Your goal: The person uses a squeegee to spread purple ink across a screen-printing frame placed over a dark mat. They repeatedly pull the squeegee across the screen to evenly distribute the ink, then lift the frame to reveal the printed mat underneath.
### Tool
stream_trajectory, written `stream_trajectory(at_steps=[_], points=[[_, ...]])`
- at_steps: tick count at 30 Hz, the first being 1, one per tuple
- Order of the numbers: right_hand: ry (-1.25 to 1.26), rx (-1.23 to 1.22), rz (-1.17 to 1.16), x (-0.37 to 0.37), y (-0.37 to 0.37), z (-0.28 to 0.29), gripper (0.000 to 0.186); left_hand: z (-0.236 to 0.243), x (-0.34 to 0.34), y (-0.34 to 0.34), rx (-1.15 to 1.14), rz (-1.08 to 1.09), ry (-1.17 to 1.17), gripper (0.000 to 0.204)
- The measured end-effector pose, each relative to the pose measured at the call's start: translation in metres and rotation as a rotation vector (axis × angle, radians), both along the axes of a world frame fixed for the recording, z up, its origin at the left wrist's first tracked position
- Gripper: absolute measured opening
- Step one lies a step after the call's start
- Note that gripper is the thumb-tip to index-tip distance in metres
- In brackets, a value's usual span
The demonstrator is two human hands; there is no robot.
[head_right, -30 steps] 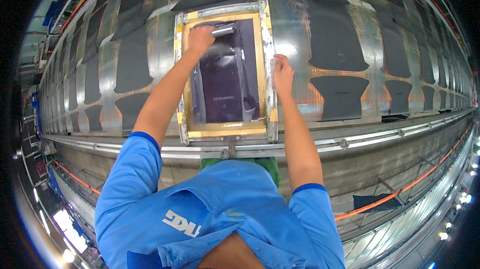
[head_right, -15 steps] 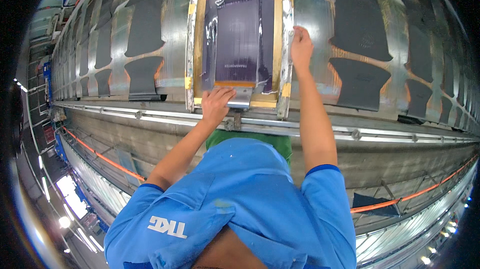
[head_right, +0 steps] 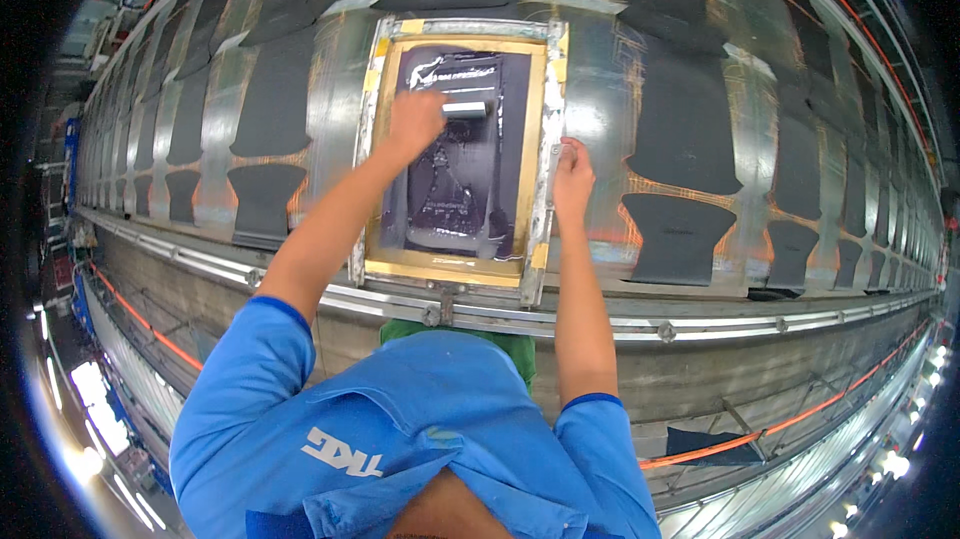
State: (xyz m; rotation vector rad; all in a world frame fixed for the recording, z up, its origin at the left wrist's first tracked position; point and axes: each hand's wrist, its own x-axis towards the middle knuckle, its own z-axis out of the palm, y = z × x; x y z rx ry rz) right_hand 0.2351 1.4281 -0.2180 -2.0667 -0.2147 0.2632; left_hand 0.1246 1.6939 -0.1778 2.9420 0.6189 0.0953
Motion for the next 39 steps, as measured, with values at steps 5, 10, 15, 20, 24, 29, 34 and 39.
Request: stream_trajectory(at_steps=[5,10,15,20,24,29,34,39], points=[[-0.038,0.015,-0.008,0.007,-0.007,-0.001,0.022,-0.021,-0.07,-0.041,-0.073,-0.097,-0.24,0.025],[-0.051,0.003,0.003,-0.004,-0.001,0.001,0.022,-0.008,0.017,0.033,-0.08,0.002,-0.136,0.025],[-0.092,0.014,0.022,0.002,-0.001,-0.012,0.022,-0.006,0.091,0.078,-0.043,0.021,0.009,0.02],[-0.138,-0.02,0.04,0.004,-0.007,-0.017,0.022,-0.008,0.057,0.036,-0.007,-0.015,0.065,0.016],[-0.22,0.017,0.049,0.024,-0.009,-0.027,0.023,0.001,-0.008,-0.022,-0.071,-0.071,0.052,0.015],[-0.151,0.033,0.093,0.032,-0.01,-0.007,0.022,0.005,-0.126,-0.118,-0.096,-0.063,0.036,0.025],[0.032,0.203,0.07,0.074,-0.014,-0.032,0.02,-0.016,-0.159,-0.168,-0.057,-0.113,-0.15,0.022],[-0.015,0.237,0.085,0.104,-0.02,-0.022,0.02,-0.016,-0.144,-0.178,-0.207,-0.031,-0.117,0.031]])
